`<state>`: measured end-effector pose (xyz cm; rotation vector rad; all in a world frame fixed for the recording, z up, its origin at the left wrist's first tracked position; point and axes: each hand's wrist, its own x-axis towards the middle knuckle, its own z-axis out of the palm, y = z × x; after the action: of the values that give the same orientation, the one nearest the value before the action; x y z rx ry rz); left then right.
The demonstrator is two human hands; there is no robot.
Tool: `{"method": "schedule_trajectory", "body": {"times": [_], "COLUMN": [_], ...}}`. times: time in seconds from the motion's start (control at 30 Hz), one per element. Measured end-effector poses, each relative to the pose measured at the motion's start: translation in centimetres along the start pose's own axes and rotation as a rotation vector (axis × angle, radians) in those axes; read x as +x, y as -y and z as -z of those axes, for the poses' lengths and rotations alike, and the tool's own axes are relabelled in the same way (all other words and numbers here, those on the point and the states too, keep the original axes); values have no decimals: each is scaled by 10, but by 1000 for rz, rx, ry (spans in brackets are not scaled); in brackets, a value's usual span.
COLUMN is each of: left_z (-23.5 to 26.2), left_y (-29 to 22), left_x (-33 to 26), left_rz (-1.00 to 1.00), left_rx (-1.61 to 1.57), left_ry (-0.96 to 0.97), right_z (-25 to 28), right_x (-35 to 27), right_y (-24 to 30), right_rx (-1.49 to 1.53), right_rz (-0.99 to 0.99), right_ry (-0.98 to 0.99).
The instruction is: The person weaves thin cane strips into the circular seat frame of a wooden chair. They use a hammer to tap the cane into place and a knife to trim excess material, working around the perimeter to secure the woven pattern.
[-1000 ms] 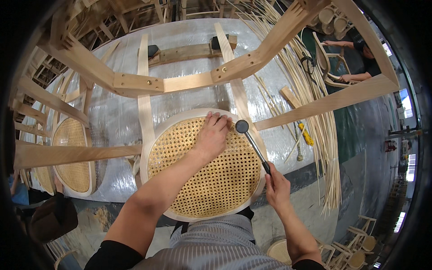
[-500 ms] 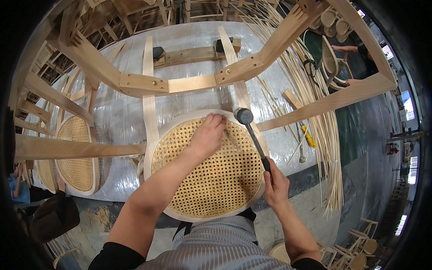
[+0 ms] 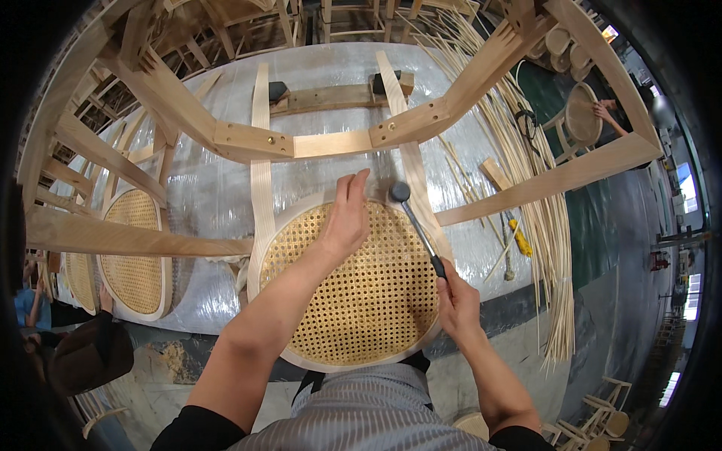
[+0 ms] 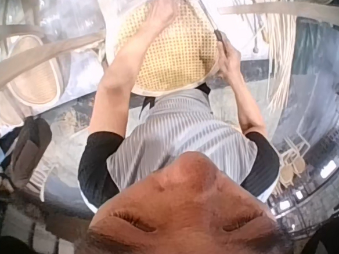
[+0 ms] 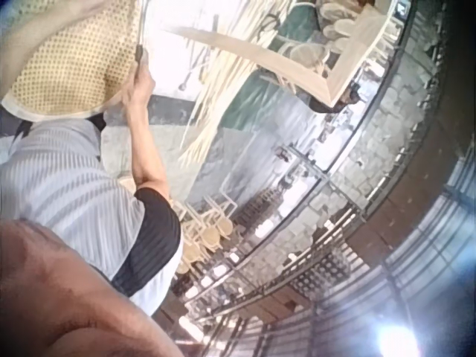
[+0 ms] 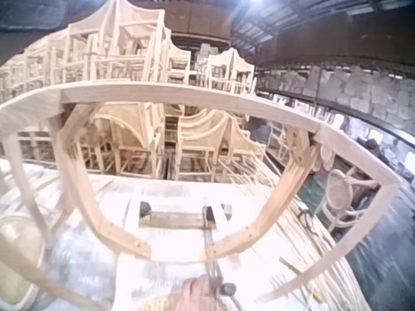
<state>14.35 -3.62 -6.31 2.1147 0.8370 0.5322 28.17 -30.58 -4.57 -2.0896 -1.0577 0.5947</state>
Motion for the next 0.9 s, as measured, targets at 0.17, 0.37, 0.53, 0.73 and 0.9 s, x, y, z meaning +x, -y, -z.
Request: {"method": "schedule_trajectory", "body": {"times": [0.17, 0.37, 0.53, 0.73, 0.9], "left_z": [-1, 7, 50, 58, 57], "left_y": [-3, 0, 33, 39, 39], "left_x": [-5, 8, 35, 52, 47], "left_rz": [33, 43, 131, 328, 323], "left_rx": [-24, -43, 272, 351, 353], "left_ry": [0, -84, 107, 482, 435], "right_z": [-8, -3, -5, -20, -17], "right_x": [2, 11, 11, 11, 17], "right_y": [9, 9, 10, 17, 25], "right_rx": [-34, -94, -40, -43, -101], "right_rz": [115, -59, 41, 203, 95], "right_ry": [-53, 80, 48, -77, 24]}}
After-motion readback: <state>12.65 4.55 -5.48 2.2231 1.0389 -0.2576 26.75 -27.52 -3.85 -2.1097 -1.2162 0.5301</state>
